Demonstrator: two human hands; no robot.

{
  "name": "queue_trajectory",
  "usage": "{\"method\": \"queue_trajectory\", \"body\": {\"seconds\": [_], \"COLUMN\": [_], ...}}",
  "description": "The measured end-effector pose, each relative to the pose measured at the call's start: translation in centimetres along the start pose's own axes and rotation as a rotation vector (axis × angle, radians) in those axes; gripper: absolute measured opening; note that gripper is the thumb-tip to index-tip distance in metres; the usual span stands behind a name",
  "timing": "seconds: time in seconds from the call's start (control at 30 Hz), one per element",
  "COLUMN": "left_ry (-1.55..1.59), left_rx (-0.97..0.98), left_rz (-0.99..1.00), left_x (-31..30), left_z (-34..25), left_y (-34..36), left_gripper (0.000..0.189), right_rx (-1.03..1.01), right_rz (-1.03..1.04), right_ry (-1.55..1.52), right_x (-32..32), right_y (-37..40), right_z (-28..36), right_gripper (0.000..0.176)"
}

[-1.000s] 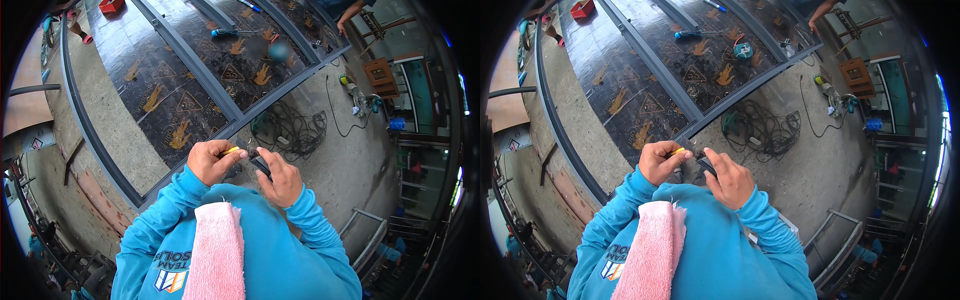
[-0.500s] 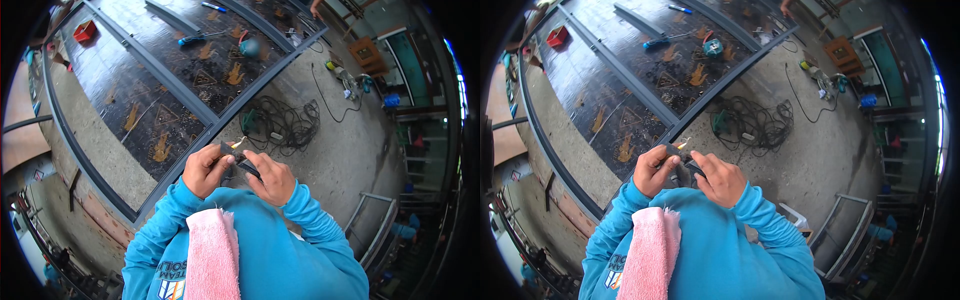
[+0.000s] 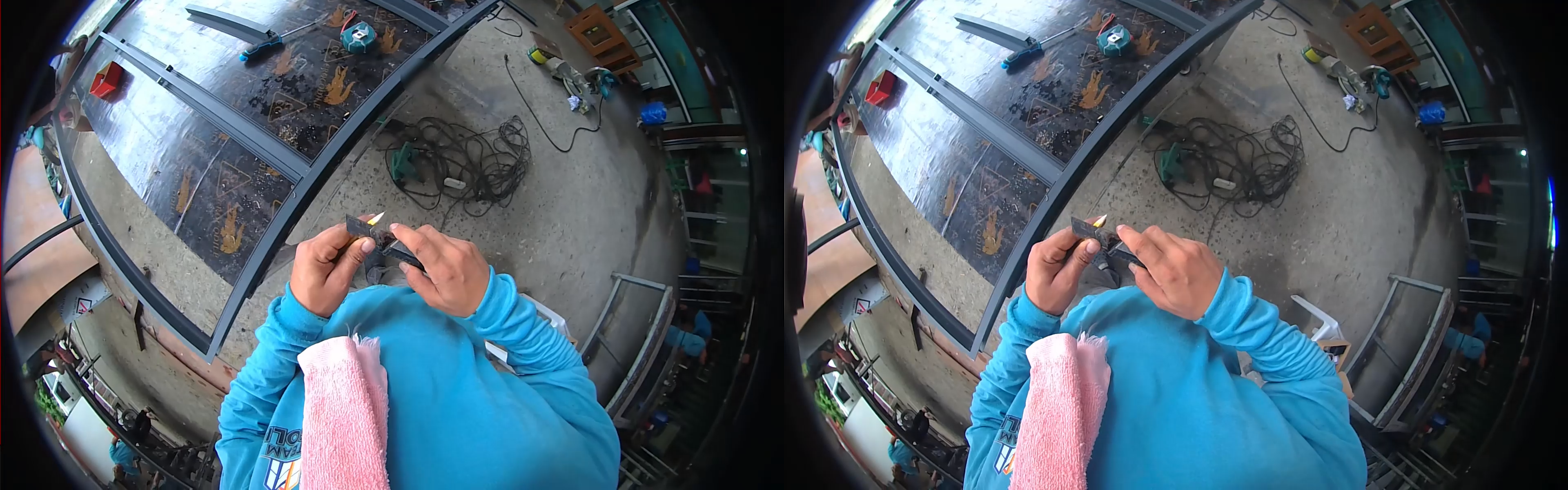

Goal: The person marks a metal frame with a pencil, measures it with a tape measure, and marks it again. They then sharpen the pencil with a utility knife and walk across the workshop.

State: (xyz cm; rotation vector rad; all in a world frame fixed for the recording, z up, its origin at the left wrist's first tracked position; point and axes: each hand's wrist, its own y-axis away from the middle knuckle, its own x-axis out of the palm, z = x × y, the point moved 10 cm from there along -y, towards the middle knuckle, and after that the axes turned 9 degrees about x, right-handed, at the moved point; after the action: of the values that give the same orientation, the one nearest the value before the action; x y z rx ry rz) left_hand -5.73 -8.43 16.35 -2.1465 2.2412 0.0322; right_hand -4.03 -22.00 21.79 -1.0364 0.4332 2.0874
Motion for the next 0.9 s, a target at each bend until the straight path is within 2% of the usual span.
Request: {"method": "queue_trajectory", "body": {"seconds": [0.07, 0.17, 0.27, 0.37, 0.47, 0.57, 0.67, 0.77, 0.9], "left_ry": [-0.066, -0.179, -0.183, -0.067, -0.222, -0.236, -0.275, -0.152, -0.150], "left_rx": [-0.044, -0.224, -0.126, 0.168, 0.054, -0.139, 0.012, 0.126, -0.029], "left_rz": [0.038, -0.001, -0.113, -0.293, -0.160, -0.126, -0.094, -0.213, -0.115], "left_x": [0.8, 0.8, 1.0, 2.0, 2.2, 2.0, 2.7, 3.1, 3.0], "left_z": [0.6, 1.3, 0.5, -2.2, -1.8, 0.2, -1.3, -2.6, 0.0], "left_y": [-0.1, -0.2, -0.8, -1.9, -2.0, -1.7, -2.5, -2.8, -2.5], "left_gripper": [0.029, 0.022, 0.019, 0.021, 0.020, 0.017, 0.016, 0.018, 0.018], "right_rx": [-0.001, -0.015, -0.024, -0.033, -0.036, -0.033, -0.031, -0.040, -0.042], "right_rz": [0.006, -0.014, -0.010, 0.011, 0.019, 0.021, 0.030, 0.048, 0.046], "right_ry": [0.000, -0.019, -0.030, -0.024, -0.010, -0.017, -0.015, -0.021, -0.013], "right_x": [-0.4, -1.4, -2.0, -2.2, -2.4, -2.8, -2.9, -2.9, -3.0], "right_y": [0.4, 0.7, 0.7, 0.7, 0.6, 0.4, 0.2, 0.1, 0.0], "right_z": [-0.7, -1.5, -2.1, -2.7, -3.3, -3.6, -3.7, -3.8, -4.0], "right_gripper": [0.058, 0.058, 0.059, 0.059, 0.059, 0.059, 0.059, 0.059, 0.058]}}
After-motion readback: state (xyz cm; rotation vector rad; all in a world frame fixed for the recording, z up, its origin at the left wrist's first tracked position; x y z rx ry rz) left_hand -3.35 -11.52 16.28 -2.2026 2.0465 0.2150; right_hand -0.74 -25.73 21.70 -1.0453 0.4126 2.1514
